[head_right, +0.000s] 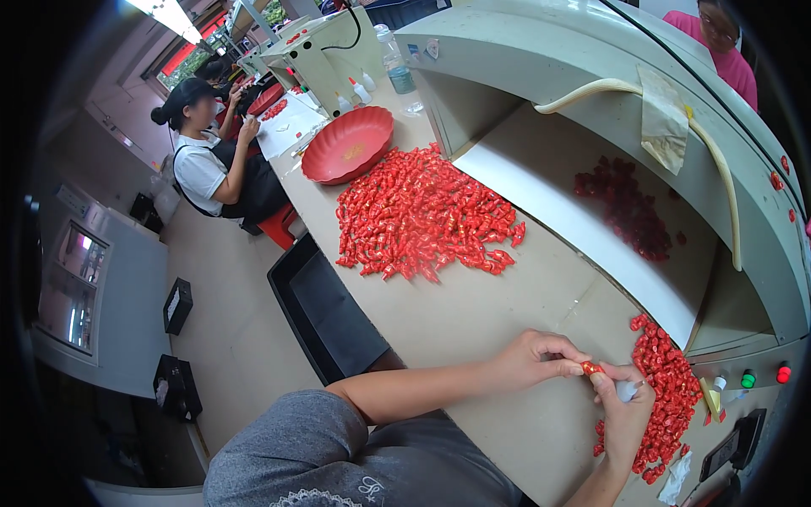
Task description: The person applies adhesive to small red plastic parts using a squeeze bottle and joins them together by hand before placing them onto the table.
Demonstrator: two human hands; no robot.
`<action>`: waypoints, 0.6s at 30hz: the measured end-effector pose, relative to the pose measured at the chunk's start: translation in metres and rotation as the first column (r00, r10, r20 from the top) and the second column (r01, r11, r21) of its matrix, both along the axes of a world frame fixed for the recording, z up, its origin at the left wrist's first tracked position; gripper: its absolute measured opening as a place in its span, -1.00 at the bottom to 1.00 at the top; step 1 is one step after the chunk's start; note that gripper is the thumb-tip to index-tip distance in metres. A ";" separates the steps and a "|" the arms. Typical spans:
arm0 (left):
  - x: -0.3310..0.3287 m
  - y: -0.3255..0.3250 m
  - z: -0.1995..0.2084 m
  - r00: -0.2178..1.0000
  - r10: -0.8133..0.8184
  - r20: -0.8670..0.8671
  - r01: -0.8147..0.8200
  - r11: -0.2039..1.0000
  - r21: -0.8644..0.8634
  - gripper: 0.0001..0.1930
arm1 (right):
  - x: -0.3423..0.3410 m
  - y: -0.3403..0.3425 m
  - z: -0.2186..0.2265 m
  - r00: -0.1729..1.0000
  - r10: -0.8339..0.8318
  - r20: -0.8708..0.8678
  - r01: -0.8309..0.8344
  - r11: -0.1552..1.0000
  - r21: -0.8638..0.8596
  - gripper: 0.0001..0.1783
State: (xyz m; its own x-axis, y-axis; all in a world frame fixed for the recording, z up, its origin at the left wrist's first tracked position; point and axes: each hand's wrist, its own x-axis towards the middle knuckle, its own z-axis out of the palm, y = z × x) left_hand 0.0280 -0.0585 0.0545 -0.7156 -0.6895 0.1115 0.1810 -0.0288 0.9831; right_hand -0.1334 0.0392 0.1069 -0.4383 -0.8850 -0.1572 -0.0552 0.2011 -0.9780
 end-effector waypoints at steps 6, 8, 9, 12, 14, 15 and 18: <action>-0.001 0.000 -0.003 1.000 0.002 -0.008 -0.002 1.000 -0.007 -0.80 | -0.001 0.000 -0.001 1.000 -0.004 -0.006 0.004 1.000 0.003 -0.92; -0.001 0.000 -0.002 1.000 -0.002 -0.014 0.002 1.000 0.017 -0.80 | -0.001 0.000 -0.001 1.000 -0.003 -0.021 0.004 1.000 0.010 -0.91; -0.001 0.000 -0.002 1.000 -0.001 -0.013 0.002 1.000 0.017 -0.80 | -0.001 0.000 -0.001 1.000 -0.003 -0.021 0.003 1.000 0.010 -0.91; -0.001 0.000 -0.002 1.000 0.001 -0.012 -0.001 1.000 0.027 -0.80 | -0.002 0.000 0.000 1.000 0.000 -0.006 0.000 1.000 0.016 -0.90; 0.000 -0.001 0.001 1.000 -0.014 0.010 0.014 1.000 0.011 -0.80 | -0.001 0.000 0.001 1.000 -0.004 -0.007 0.004 1.000 0.022 -0.90; 0.000 -0.001 0.000 1.000 -0.014 0.010 0.014 1.000 0.010 -0.80 | -0.001 0.000 0.002 1.000 -0.003 -0.007 0.004 1.000 0.021 -0.90; 0.000 0.000 0.000 1.000 -0.003 -0.002 0.003 1.000 0.015 -0.80 | -0.001 0.000 0.002 1.000 0.001 -0.001 -0.001 1.000 0.027 -0.89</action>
